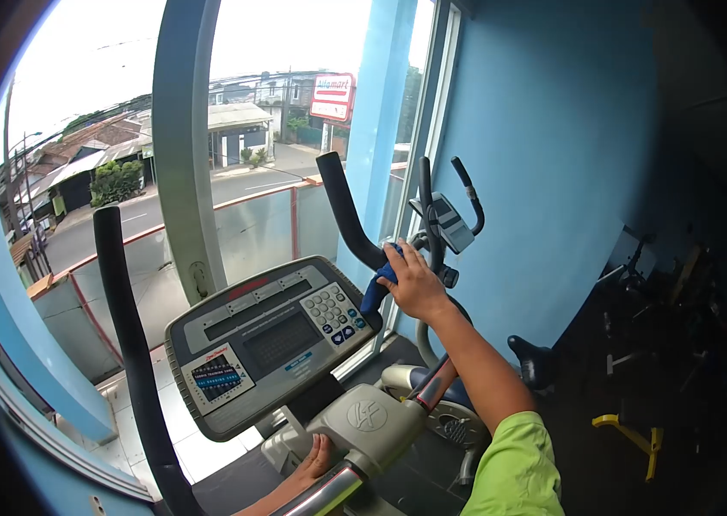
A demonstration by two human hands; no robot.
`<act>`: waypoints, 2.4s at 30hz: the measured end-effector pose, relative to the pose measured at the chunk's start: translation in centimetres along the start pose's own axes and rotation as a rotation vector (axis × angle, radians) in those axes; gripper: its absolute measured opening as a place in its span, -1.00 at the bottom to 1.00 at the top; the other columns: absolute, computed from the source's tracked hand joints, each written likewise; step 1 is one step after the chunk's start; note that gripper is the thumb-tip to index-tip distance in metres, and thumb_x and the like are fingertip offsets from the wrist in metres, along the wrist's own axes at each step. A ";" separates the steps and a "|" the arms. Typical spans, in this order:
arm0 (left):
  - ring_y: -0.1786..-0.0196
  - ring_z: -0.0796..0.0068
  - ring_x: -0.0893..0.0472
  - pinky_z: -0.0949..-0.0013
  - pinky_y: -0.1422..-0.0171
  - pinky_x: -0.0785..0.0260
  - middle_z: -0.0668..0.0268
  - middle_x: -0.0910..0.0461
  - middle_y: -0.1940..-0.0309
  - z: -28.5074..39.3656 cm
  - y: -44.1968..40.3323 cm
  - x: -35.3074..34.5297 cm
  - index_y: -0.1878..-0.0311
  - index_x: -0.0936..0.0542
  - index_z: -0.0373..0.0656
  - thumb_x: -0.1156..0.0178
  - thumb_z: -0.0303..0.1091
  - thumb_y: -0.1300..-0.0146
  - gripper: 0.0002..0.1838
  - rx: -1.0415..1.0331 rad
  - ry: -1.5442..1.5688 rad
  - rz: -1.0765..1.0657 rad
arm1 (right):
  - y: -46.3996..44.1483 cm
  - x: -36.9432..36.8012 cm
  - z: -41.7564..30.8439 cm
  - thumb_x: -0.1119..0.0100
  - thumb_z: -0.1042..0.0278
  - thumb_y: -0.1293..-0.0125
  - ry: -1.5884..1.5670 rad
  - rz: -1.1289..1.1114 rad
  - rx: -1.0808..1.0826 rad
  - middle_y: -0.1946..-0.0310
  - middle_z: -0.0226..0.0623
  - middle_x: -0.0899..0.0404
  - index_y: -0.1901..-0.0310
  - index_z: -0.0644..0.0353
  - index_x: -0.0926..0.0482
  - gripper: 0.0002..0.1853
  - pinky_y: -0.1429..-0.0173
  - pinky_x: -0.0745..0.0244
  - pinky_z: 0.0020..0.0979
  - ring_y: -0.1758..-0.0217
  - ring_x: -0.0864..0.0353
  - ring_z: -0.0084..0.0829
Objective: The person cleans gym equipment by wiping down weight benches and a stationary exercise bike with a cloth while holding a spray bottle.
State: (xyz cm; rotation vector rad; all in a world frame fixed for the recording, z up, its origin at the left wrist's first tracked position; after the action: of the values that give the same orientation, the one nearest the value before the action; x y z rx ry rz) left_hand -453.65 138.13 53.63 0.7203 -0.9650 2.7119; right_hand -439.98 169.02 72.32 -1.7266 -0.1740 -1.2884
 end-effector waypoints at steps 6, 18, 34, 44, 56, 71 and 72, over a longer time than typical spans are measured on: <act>-0.62 -0.05 0.29 0.01 -0.62 0.12 -0.04 0.29 -0.59 0.4 1.2 -1.2 -0.36 -0.34 -0.24 -0.03 -0.24 -0.45 -0.52 -0.056 -0.112 -0.032 | -10.8 -2.0 -1.6 -0.19 0.05 -0.38 -0.295 0.295 0.123 -0.27 0.26 -0.37 -0.45 0.34 -0.10 -0.21 -0.40 -0.31 -0.05 -0.36 -0.35 0.19; -0.62 -0.04 0.25 0.05 -0.64 0.15 0.00 0.27 -0.60 4.5 0.2 2.1 -0.22 -0.47 -0.27 0.04 -0.29 -0.45 -0.62 0.198 -0.059 -0.184 | -10.9 -2.2 -4.1 -0.29 0.31 -0.21 -0.205 0.284 -0.086 -0.24 0.23 -0.33 -0.42 0.37 -0.10 -0.18 -0.35 -0.36 -0.05 -0.35 -0.33 0.15; -0.58 -0.15 0.04 0.00 -0.57 0.04 -0.18 0.08 -0.53 3.2 7.0 4.5 -0.22 -0.43 -0.31 -0.25 -0.02 -0.19 -0.34 0.137 0.112 -0.005 | -6.9 6.6 -5.4 -0.10 0.57 -0.07 0.146 0.748 0.132 -0.10 -0.14 -0.56 -0.26 0.09 -0.50 -0.39 -0.30 -0.39 -0.12 -0.16 -0.53 -0.05; -0.57 -0.14 -0.04 -0.04 -0.54 0.00 -0.24 -0.01 -0.50 0.3 10.2 4.7 -0.20 -0.45 -0.32 -0.38 -0.05 -0.05 -0.28 0.193 0.286 0.122 | -9.9 -3.4 -7.5 -0.32 0.37 -0.07 0.489 0.329 0.224 -0.53 -0.08 -0.02 -0.05 -0.17 -0.71 -0.56 -0.50 -0.21 -0.08 -0.52 -0.11 0.15; -0.52 -0.16 -0.10 0.01 -0.52 -0.11 -0.05 -0.16 -0.45 3.1 13.6 12.0 -0.17 -0.50 -0.19 -0.38 -0.34 0.11 -0.34 0.284 0.041 0.150 | -1.9 5.0 -7.5 -0.15 0.48 0.06 0.275 -0.388 -0.090 -0.02 -0.05 -0.65 0.17 0.24 -0.74 -0.64 -0.20 -0.53 -0.21 -0.07 -0.64 -0.09; -0.15 0.13 -0.62 0.23 -0.19 -0.49 -0.04 -0.51 -0.22 6.3 14.2 24.4 0.04 -0.63 -0.22 -0.38 -0.40 0.21 -0.49 0.025 0.512 0.153 | 15.9 11.7 -34.9 -0.24 0.14 -0.23 -0.698 -0.572 0.106 0.03 -0.17 -0.65 -0.02 0.26 -0.63 -0.58 -0.22 -0.31 -0.13 0.00 -0.60 -0.14; -0.15 0.13 -0.62 0.23 -0.19 -0.49 -0.04 -0.51 -0.22 6.3 14.1 25.0 0.04 -0.63 -0.22 -0.38 -0.40 0.21 -0.49 0.033 0.515 0.136 | 16.2 11.7 -36.3 -0.20 0.13 -0.30 -0.732 -0.551 0.032 0.08 -0.11 -0.65 -0.06 0.31 -0.58 -0.56 -0.18 -0.36 -0.16 0.04 -0.61 -0.15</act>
State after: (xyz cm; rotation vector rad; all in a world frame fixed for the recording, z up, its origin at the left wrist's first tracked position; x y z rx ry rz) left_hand -477.34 123.25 62.54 -0.0554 -0.8620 2.8092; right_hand -449.70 128.77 72.32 -2.1359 -1.1473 -0.9352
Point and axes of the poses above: each hand's wrist, its own y-axis away from the middle knuckle, its own x-axis out of the back of the hand, z = x × y, the point moved 4 cm from there along -y, towards the middle knuckle
